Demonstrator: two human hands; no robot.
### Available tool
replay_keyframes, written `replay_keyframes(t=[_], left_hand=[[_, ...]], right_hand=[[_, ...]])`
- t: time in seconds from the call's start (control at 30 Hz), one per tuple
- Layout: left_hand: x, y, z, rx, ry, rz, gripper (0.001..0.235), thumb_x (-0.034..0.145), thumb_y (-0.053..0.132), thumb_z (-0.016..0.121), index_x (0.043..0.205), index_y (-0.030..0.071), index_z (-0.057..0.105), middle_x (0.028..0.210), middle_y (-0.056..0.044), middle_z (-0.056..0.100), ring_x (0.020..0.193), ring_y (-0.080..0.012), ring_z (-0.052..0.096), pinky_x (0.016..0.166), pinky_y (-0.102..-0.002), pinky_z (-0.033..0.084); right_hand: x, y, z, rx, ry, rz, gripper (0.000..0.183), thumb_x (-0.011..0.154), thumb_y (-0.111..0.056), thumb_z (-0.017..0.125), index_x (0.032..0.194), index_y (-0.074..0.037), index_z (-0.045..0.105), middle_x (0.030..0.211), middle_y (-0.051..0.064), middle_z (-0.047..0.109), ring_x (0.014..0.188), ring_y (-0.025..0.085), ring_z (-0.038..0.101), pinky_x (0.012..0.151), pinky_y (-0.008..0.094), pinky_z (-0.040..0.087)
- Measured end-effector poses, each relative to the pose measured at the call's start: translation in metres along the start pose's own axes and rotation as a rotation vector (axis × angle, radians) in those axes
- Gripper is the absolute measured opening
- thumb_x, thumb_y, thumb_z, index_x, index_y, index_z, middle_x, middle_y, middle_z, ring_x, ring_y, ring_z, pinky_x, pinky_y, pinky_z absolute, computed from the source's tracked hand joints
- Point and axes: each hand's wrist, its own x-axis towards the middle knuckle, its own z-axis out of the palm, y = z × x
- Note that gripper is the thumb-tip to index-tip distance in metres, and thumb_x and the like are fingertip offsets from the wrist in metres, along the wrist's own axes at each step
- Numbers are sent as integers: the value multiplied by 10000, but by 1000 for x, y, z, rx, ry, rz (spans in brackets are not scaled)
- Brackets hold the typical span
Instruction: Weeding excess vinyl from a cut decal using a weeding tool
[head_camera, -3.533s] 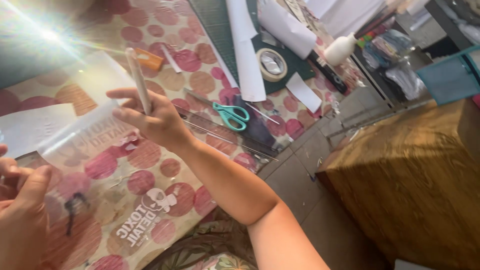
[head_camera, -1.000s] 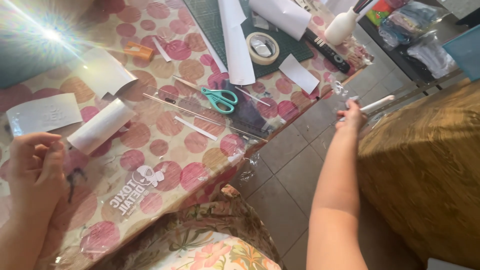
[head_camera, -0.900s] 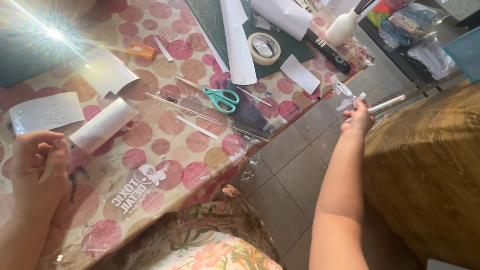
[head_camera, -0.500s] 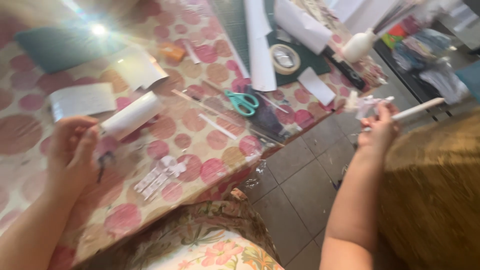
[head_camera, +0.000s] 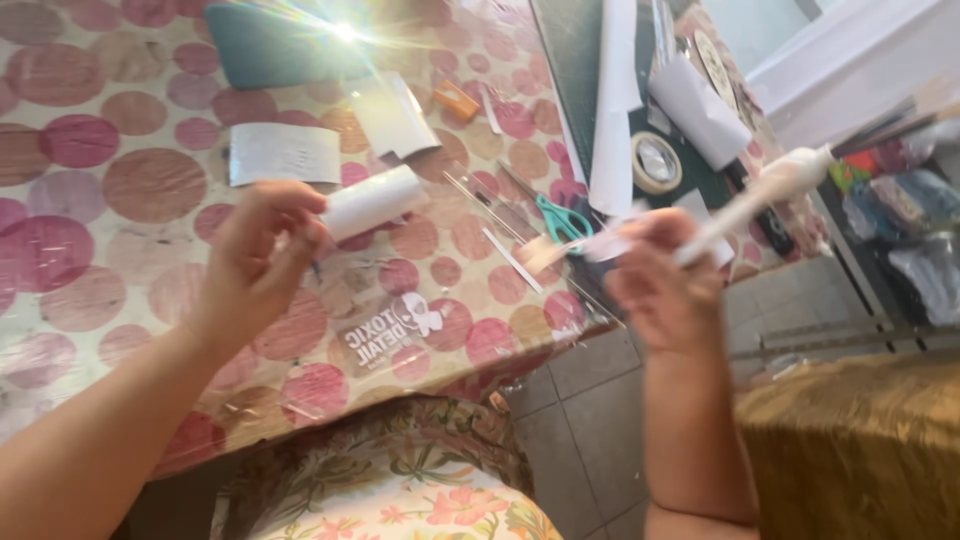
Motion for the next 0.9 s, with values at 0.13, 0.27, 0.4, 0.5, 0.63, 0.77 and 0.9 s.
replay_keyframes(t=[0.13,0.27,0.4,0.5,0.63,0.77,0.9], left_hand=[[0,6,-9,37,-67,13,407,977,282,657,1315,57,664,1118,-113,661,930,-211,653,917,-392,511],[0,15,-7,-344,-203,-125,605,978,441,602,1459,75,575,1406,-122,636,1282,-221,582,1061,-400,492],[1,19,-9,-371,-229,-192,696,879,389,760,1479,101,554,1363,-95,655,1275,-183,564,1062,-369,479],[0,19,-6,-330,-144,-341,676,872,161,789,1492,174,522,1229,-23,719,1115,-77,574,985,-212,481],[2,-2,-9,-443,-78,-367,508,920,28,746,1402,98,603,694,-16,602,650,-58,526,610,-169,456],[4,-8,-12,-515,-64,-431,492,904,7,751,1375,64,619,705,-68,677,644,-70,618,629,-184,516],[2,-17,-11,-503,-69,-470,508,906,3,747,1390,71,607,708,-90,693,649,-77,640,641,-189,535]], right_hand=[[6,25,71,215,-185,129,128,870,101,607,996,81,604,745,242,617,369,70,351,298,251,423],[23,47,119,299,-304,269,150,901,7,651,1035,52,602,788,181,631,382,28,344,348,202,423],[41,65,148,315,-349,392,150,927,-28,644,1046,55,604,690,148,559,396,25,319,361,185,397],[49,68,165,329,-363,443,154,936,-36,628,1063,47,603,669,166,590,410,15,316,372,174,381],[68,79,166,351,-353,462,158,954,-55,619,1091,20,593,663,106,566,417,7,315,395,155,366],[82,91,163,367,-332,445,151,977,-52,606,1099,36,589,657,72,530,418,0,305,405,145,352],[87,111,155,364,-310,467,163,976,-67,620,1106,30,601,680,104,589,413,-12,304,403,136,340]])
